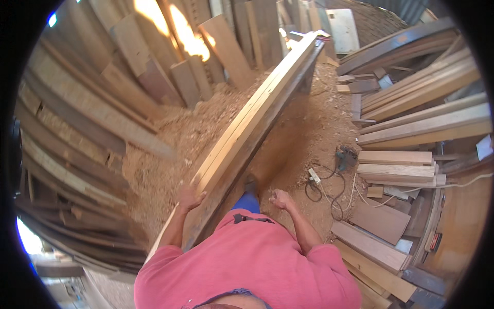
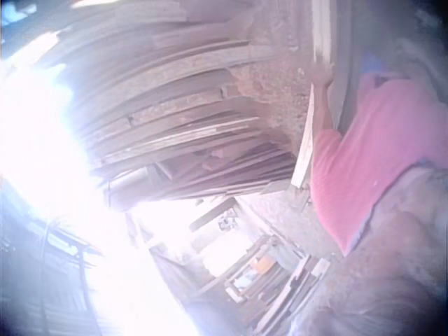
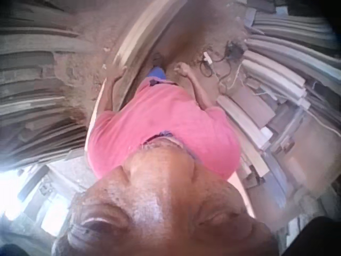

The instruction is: The person measures and marks a piece of wood using a ruler, square, and pencil.

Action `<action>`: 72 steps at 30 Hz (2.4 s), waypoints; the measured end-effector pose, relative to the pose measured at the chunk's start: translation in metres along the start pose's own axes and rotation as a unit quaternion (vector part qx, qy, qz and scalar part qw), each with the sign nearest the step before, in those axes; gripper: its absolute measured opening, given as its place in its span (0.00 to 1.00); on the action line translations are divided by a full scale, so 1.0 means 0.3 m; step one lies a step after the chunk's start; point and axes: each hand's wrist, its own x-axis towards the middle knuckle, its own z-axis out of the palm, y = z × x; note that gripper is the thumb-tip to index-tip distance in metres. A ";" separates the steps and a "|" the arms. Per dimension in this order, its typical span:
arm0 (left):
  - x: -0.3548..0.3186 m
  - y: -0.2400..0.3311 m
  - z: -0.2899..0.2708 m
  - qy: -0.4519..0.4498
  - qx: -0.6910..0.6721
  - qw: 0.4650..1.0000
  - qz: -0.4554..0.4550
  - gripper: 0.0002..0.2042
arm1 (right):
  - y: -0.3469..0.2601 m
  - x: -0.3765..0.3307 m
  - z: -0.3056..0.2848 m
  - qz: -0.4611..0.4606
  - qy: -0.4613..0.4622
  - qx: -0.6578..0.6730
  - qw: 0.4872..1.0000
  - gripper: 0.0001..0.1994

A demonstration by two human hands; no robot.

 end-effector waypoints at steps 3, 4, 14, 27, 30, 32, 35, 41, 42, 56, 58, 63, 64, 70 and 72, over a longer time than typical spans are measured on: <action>0.370 0.195 -0.050 -0.011 -0.011 0.999 0.044 0.45 | 0.108 0.068 -0.103 0.021 0.053 0.037 0.998 0.25; 0.468 0.249 -0.064 -0.019 -0.015 0.998 0.057 0.44 | 0.180 0.080 -0.133 0.049 0.055 0.056 0.996 0.24; 1.253 0.708 -0.131 0.017 -0.035 0.987 0.157 0.41 | 0.869 -0.194 -0.063 0.461 0.201 0.235 0.831 0.13; 1.714 1.183 -0.067 0.182 0.047 0.980 0.056 0.44 | 1.078 0.563 -1.131 0.298 0.186 0.097 0.931 0.19; 1.720 1.206 -0.070 0.180 0.036 0.982 0.054 0.45 | 1.066 0.821 -1.615 0.230 0.248 0.031 0.941 0.16; 1.762 1.220 -0.086 0.162 0.032 0.986 0.039 0.45 | 0.999 0.985 -1.892 0.224 0.297 0.084 0.925 0.16; 1.858 1.257 -0.108 0.120 0.014 0.992 0.042 0.46 | 0.877 1.216 -2.165 0.153 0.344 0.134 0.917 0.16; 2.258 1.468 -0.152 0.085 -0.038 0.992 0.083 0.44 | 0.661 1.568 -2.252 0.079 0.330 0.168 0.926 0.17; 2.334 1.520 -0.158 0.098 -0.055 0.988 0.107 0.44 | 0.646 1.594 -2.244 0.063 0.314 0.183 0.929 0.17; 3.057 1.983 -0.288 0.093 -0.048 0.976 0.189 0.44 | 0.498 2.062 -2.753 -0.012 0.314 0.218 0.924 0.19; 3.089 2.017 -0.308 0.098 -0.060 0.975 0.188 0.44 | 0.466 2.213 -2.834 -0.029 0.319 0.235 0.918 0.21; 3.213 2.134 -0.322 0.130 -0.073 0.974 0.169 0.45 | 0.442 2.542 -2.980 -0.049 0.271 0.256 0.927 0.26; 3.239 2.163 -0.314 0.116 -0.089 0.978 0.149 0.45 | 0.442 2.581 -2.984 -0.059 0.253 0.264 0.929 0.26; 3.336 2.289 -0.277 0.092 -0.017 0.993 0.068 0.48 | 0.475 2.674 -3.016 -0.084 0.099 0.254 0.959 0.27; 3.354 2.292 -0.280 0.088 -0.009 0.994 0.069 0.49 | 0.494 2.685 -3.039 -0.020 0.078 0.401 0.913 0.18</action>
